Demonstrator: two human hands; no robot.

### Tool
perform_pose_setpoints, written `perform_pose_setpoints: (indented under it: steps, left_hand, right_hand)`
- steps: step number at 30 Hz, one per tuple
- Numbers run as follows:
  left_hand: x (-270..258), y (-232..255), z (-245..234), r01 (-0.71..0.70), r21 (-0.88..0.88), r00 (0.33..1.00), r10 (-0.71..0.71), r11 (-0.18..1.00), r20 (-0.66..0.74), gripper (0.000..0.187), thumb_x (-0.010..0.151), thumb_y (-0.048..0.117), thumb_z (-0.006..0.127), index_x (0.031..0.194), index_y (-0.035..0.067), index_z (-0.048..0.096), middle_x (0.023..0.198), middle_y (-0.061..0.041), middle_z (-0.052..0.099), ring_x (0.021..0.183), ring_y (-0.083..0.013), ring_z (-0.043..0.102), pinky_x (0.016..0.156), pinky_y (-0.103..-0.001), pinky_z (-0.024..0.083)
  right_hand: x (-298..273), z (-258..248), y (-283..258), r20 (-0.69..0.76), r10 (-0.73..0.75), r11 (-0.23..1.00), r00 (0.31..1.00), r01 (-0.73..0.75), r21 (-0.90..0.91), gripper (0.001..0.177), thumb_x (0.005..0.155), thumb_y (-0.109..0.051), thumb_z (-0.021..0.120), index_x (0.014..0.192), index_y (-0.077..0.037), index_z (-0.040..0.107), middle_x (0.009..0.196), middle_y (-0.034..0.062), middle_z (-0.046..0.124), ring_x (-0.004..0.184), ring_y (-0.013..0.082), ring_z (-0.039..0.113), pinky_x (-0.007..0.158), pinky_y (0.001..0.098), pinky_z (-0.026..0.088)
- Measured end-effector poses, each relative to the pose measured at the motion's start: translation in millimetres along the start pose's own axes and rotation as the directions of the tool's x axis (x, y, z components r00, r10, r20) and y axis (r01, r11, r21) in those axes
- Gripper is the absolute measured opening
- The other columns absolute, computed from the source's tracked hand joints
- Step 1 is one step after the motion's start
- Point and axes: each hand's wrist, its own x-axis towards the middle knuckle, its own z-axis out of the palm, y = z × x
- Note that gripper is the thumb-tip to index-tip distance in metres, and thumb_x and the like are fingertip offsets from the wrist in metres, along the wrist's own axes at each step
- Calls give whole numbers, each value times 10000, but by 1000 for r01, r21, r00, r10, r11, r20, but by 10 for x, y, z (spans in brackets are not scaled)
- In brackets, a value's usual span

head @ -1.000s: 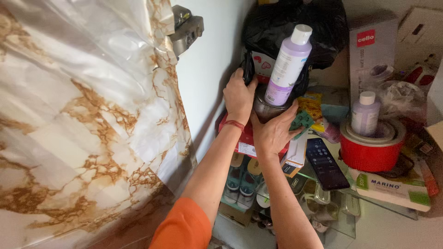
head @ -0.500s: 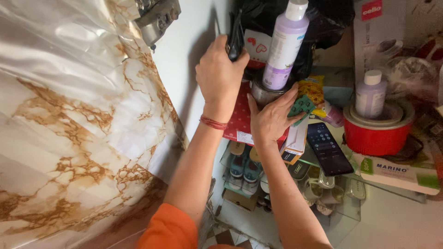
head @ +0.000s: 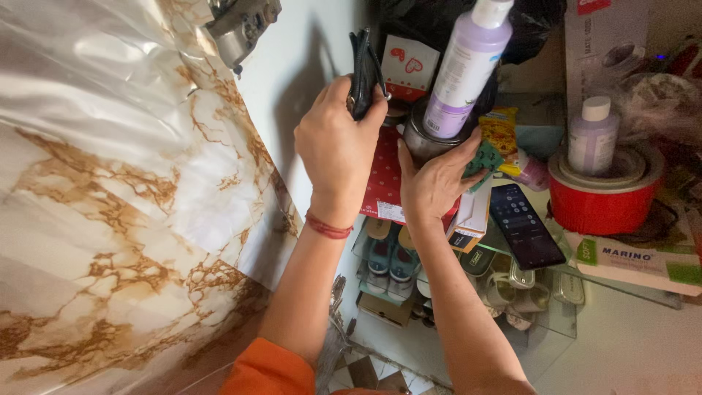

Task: The person cleans a pair of black sneakers with a brush and cloth, then wipes the floor with a cloth and a spray bottle. They also wipe a pair of black high-heeled shoes and place them into a pink bag.

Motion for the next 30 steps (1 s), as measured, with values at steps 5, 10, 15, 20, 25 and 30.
perform_pose_setpoints:
  steps: [5,10,15,20,25,30]
  left_hand:
    - [-137,182,-492,-58,52,996,61,997,-61,200,929,213,821,988,47,725,901,-95,738,751,-289,726,645,-390,567]
    - [-304,326,-1104,-57,-69,998,55,996,-30,194,995,148,829,1090,36,702,1007,-80,744,786,-193,752,695,-308,586]
    - [-475,297,-1288,40,-50,999,-39,998,17,209,962,149,835,1080,34,707,966,-92,733,788,-217,731,716,-350,568]
    - [-542,209,-903,66,-5,995,-65,998,81,263,882,208,840,1004,28,692,895,-132,718,785,-334,706,688,-435,547]
    - [-541,50,-918,91,9,995,-92,996,48,229,893,210,811,1017,51,702,922,-125,728,791,-339,710,689,-429,564]
    - [-635,39,-1233,91,-41,993,-87,995,74,212,930,172,806,1073,52,706,978,-112,738,816,-309,728,706,-396,581]
  right_hand:
    - [-15,42,7,19,19,1000,1000,-19,-12,1282,864,-644,825,1568,76,33,1604,277,292,1491,403,342,1169,735,157]
    - [19,-6,-19,24,-16,1000,1000,16,-14,1283,864,-627,848,1571,75,39,1610,267,300,1497,401,344,1171,735,154]
    - [-39,-136,-102,-73,-101,989,992,108,105,1381,785,-572,939,1570,69,2,1613,322,223,1506,469,260,1120,777,61]
    - [-1,-198,-354,-113,-180,915,977,208,345,969,943,-317,922,1591,-91,238,1622,130,377,1512,328,362,1228,697,83]
    - [370,-307,-544,-171,-398,878,902,428,214,798,852,-257,935,1447,-66,439,1470,173,542,1443,389,473,1187,690,191]
    - [543,-336,-651,-64,-347,789,936,328,519,655,874,-263,931,1300,-3,507,1224,235,699,1156,392,705,1008,467,564]
